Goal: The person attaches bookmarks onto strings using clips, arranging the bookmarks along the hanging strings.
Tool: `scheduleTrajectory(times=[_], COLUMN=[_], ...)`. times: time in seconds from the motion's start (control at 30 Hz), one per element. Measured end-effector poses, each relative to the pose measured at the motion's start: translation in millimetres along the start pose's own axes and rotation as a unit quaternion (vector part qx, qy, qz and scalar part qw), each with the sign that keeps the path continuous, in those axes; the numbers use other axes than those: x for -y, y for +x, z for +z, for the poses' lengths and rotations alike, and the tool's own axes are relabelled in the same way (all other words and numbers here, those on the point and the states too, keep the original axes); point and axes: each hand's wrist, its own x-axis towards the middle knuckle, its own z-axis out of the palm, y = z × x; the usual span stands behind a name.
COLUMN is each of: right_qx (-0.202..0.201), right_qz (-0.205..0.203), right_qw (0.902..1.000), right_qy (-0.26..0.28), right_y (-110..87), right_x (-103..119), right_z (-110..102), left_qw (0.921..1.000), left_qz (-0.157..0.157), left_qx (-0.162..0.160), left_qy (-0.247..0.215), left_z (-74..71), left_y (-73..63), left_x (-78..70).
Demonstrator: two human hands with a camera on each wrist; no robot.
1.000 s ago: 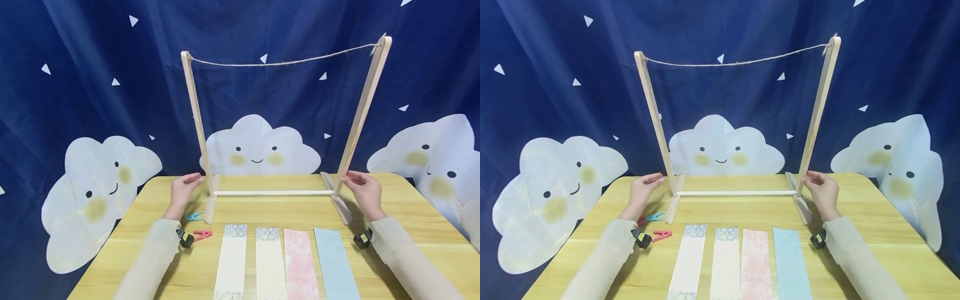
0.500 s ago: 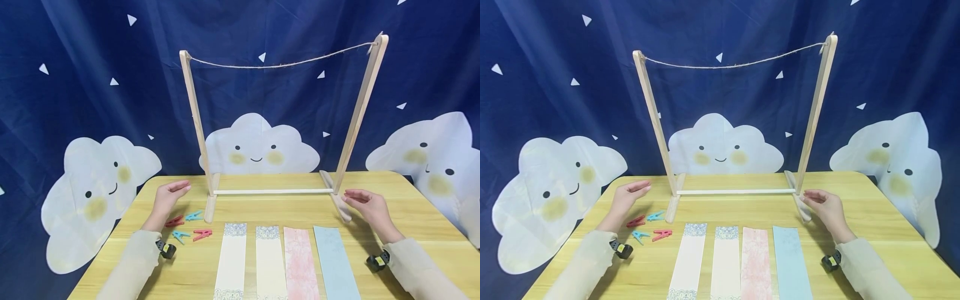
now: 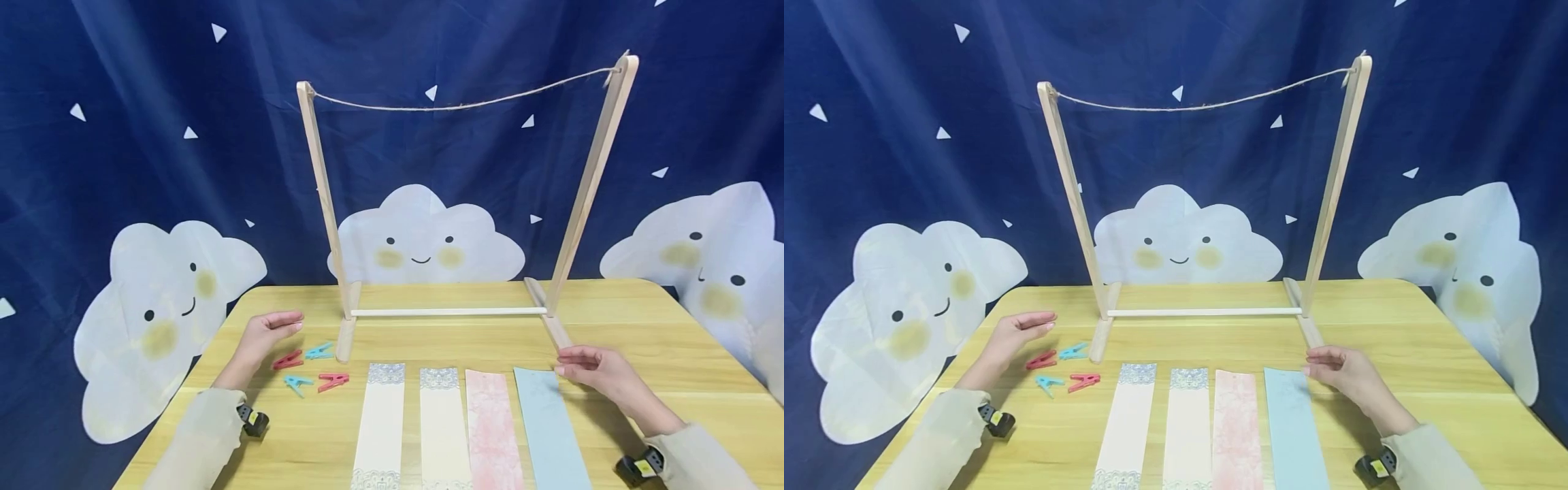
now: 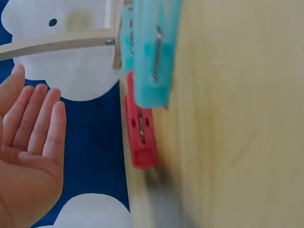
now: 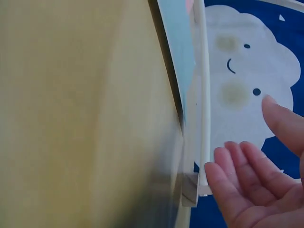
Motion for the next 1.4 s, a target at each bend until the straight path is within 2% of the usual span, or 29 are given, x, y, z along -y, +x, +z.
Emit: scheduleTrajectory(times=[0.17,0.27,0.4,0.5,0.57,0.67,1.0,1.2,1.4], right_qx=[0.063,0.073,0.066,0.059,0.059,0.056,0.025,0.004,0.018], right_qz=[-0.016,-0.020,0.004,0.035,0.041,0.025,-0.045,-0.046,-0.047], right_qw=[0.9979,0.9970,0.9969,0.9947,0.9923,0.9896,0.9818,0.9767,0.9806], right_qy=[0.001,-0.012,-0.042,-0.077,-0.101,-0.130,-0.183,-0.210,-0.190], right_y=[-9.0,-15.2,-23.3,-27.7,-29.8,-30.6,-30.8,-31.7,-29.5], right_x=[-5,-8,-10,-10,-10,-10,-9,-7,-2], right_z=[2,4,7,10,11,14,34,44,46], left_qw=[0.9993,0.9986,0.9973,0.9949,0.9931,0.9905,0.9795,0.9771,0.9748], left_qz=[0.000,-0.001,-0.003,0.002,0.003,0.015,-0.015,-0.008,0.020], left_qx=[0.036,0.053,0.071,0.096,0.111,0.133,0.201,0.211,0.208], left_qy=[0.010,0.000,-0.019,-0.032,-0.039,-0.032,0.007,0.026,0.077], left_z=[-2.0,-3.6,-6.5,-9.9,-11.9,-15.4,-25.8,-23.3,-21.2], left_y=[-0.3,-0.5,1.1,2.4,2.7,2.3,-5.5,-4.5,-5.1], left_x=[9.3,14.3,20.1,23.9,25.8,29.0,36.8,41.6,40.8])
